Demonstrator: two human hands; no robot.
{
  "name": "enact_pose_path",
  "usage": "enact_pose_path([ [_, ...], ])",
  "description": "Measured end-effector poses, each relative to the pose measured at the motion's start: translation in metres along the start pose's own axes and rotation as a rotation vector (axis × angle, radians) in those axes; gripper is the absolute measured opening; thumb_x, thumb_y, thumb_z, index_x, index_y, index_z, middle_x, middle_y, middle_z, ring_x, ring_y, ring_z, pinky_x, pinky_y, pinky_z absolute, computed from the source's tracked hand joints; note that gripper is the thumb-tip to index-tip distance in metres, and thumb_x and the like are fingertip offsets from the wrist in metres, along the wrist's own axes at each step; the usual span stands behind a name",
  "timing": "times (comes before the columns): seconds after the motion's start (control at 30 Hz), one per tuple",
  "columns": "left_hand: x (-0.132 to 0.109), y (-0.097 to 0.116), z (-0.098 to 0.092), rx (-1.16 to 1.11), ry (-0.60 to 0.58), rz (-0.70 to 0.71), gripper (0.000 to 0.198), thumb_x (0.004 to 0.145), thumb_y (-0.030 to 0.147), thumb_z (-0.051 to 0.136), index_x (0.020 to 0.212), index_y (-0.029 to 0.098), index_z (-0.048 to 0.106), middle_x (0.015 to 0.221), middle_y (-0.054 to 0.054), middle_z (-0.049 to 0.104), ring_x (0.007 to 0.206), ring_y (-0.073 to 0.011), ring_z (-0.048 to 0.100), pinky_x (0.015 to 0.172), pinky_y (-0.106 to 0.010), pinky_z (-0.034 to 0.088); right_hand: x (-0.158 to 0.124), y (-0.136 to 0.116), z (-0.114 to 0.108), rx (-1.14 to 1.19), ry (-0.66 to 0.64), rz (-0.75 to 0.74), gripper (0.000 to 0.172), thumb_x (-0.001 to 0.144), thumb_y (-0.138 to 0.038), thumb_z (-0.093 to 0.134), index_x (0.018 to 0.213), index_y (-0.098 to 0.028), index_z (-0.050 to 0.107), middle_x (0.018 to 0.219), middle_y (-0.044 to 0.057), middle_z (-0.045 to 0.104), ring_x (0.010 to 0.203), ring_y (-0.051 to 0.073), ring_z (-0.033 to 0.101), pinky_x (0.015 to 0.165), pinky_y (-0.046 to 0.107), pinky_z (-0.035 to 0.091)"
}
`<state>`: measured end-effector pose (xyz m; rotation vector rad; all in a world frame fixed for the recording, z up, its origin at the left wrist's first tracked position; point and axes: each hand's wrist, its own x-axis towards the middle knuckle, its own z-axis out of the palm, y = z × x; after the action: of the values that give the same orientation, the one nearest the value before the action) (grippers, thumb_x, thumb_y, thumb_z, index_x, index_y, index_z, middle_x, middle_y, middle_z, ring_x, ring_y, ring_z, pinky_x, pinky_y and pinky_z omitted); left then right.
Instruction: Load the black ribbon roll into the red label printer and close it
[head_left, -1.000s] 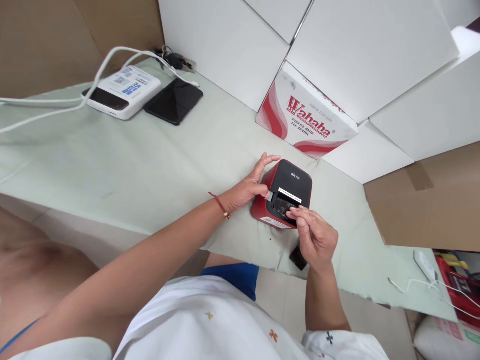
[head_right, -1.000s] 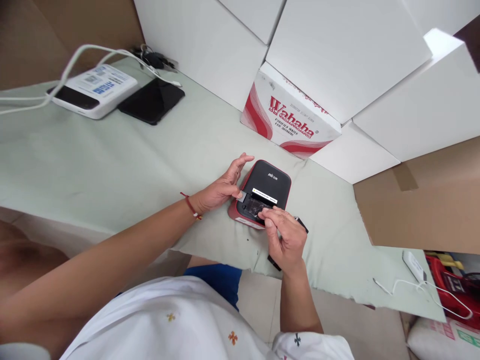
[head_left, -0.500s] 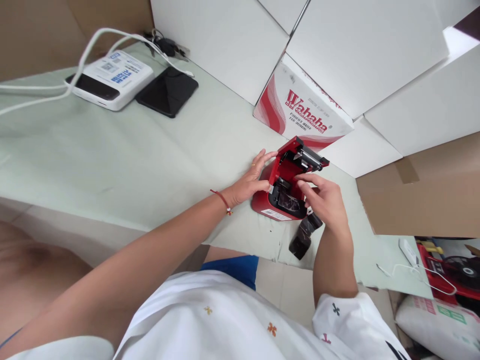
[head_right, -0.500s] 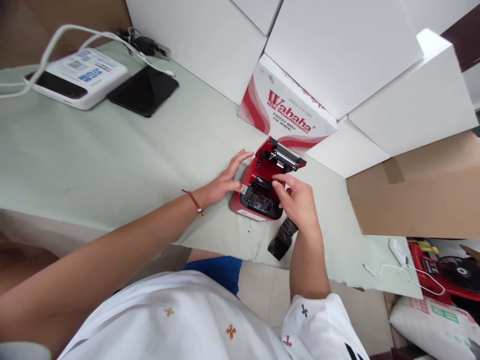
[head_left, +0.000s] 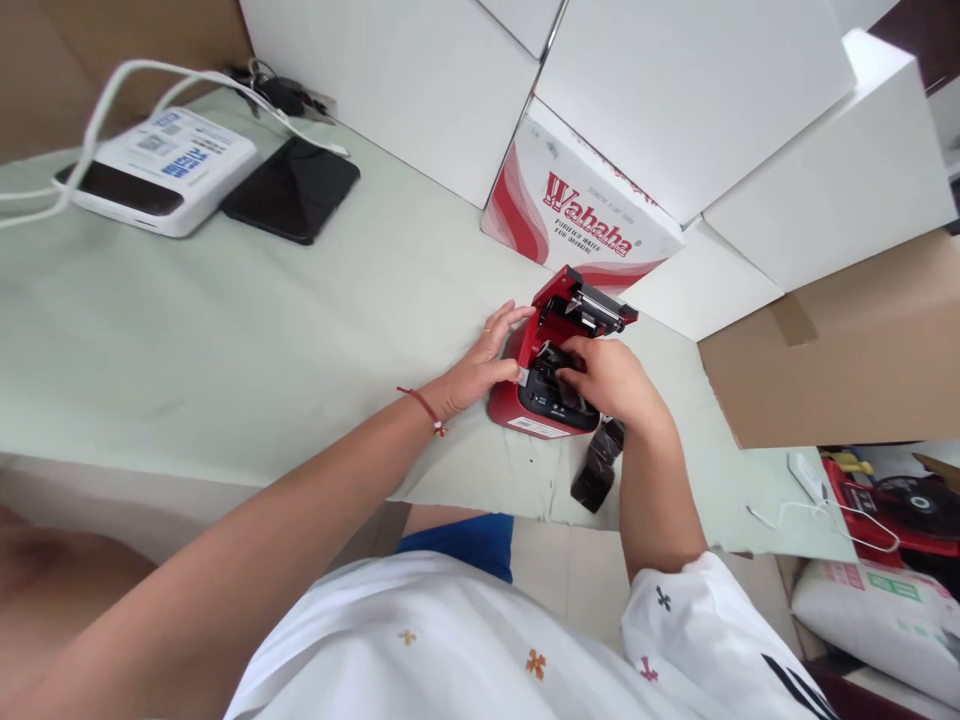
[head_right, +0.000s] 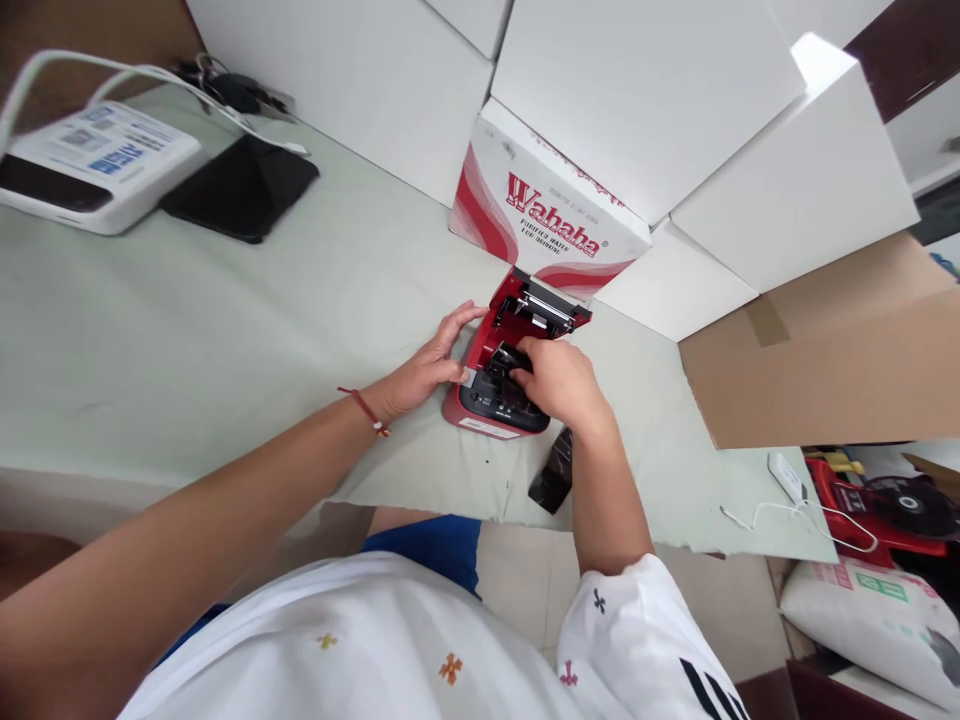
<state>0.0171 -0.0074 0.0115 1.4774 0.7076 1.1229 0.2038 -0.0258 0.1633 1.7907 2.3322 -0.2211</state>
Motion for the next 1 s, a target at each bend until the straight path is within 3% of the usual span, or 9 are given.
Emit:
enact_pose_path([
  [0.13,0.002,-0.004,0.000,-0.017,0.002,0.001,0.092,0.070,0.032,0.061,0.159,0.032,0.040,0.180,-0.004,0.018,0.171,-0.0358,-0.007,0.138,-0.062,0.000,-0.051,0.032,-0.014,0.408,0.196,0.047,0.033,0.091,-0.039,0.072,0.119,-0.023,0.078,0.076,-0.001,0.070,0.059,0.014,0.051,0.062,0.030,0.041],
  [0.27,0.004,-0.007,-0.002,-0.046,-0.009,0.010,0.091,0.069,0.032,0.061,0.158,0.033,0.041,0.178,-0.003,0.023,0.170,-0.0368,0.003,0.138,-0.060,0.003,-0.090,0.080,-0.002,0.632,0.308,0.166,0.039,0.090,-0.049,0.072,0.118,-0.022,0.079,0.071,-0.001,0.065,0.058,0.014,0.045,0.058,0.030,0.037],
  [0.43,0.006,-0.011,-0.003,-0.102,-0.003,0.013,0.090,0.069,0.032,0.062,0.156,0.032,0.043,0.173,-0.004,0.033,0.167,-0.0374,0.016,0.138,-0.060,0.012,-0.102,0.110,0.042,0.584,0.149,0.273,0.038,0.087,-0.050,0.069,0.109,-0.020,0.079,0.064,-0.002,0.062,0.055,0.014,0.044,0.054,0.030,0.037],
  [0.57,0.005,-0.014,-0.005,-0.127,-0.011,0.034,0.086,0.072,0.031,0.063,0.156,0.032,0.044,0.171,-0.004,0.038,0.165,-0.0363,0.024,0.137,-0.058,0.018,-0.097,0.103,0.069,0.594,-0.028,0.176,0.033,0.087,-0.045,0.066,0.106,-0.020,0.078,0.082,0.001,0.075,0.065,0.016,0.057,0.062,0.030,0.046],
  [0.67,0.004,-0.013,-0.005,-0.148,-0.020,0.036,0.084,0.074,0.031,0.064,0.156,0.031,0.044,0.169,-0.004,0.042,0.163,-0.0353,0.029,0.136,-0.055,0.022,-0.090,0.097,0.084,0.618,-0.069,0.148,0.036,0.090,-0.045,0.066,0.112,-0.020,0.079,0.086,0.002,0.076,0.068,0.016,0.061,0.066,0.031,0.050],
  [0.73,0.004,-0.011,-0.005,-0.167,-0.023,0.040,0.083,0.074,0.030,0.064,0.154,0.032,0.045,0.167,-0.004,0.045,0.161,-0.0345,0.032,0.136,-0.054,0.023,-0.087,0.097,0.091,0.658,0.025,0.192,0.042,0.091,-0.049,0.067,0.118,-0.020,0.079,0.093,0.004,0.079,0.073,0.018,0.064,0.073,0.033,0.053],
  [0.9,0.007,-0.005,-0.003,-0.206,-0.034,0.043,0.083,0.070,0.029,0.065,0.151,0.030,0.047,0.164,-0.005,0.049,0.158,-0.0356,0.036,0.135,-0.054,0.024,-0.096,0.115,0.097,0.605,0.454,0.455,0.052,0.088,-0.060,0.067,0.114,-0.018,0.082,0.087,0.008,0.076,0.077,0.021,0.063,0.078,0.039,0.054],
  [1.0,0.008,-0.005,-0.003,-0.225,-0.031,0.036,0.083,0.068,0.029,0.066,0.149,0.029,0.048,0.160,-0.006,0.052,0.157,-0.0364,0.038,0.134,-0.056,0.026,-0.103,0.129,0.102,0.546,0.504,0.501,0.056,0.085,-0.061,0.068,0.117,-0.017,0.082,0.100,0.012,0.075,0.080,0.022,0.063,0.083,0.043,0.055],
])
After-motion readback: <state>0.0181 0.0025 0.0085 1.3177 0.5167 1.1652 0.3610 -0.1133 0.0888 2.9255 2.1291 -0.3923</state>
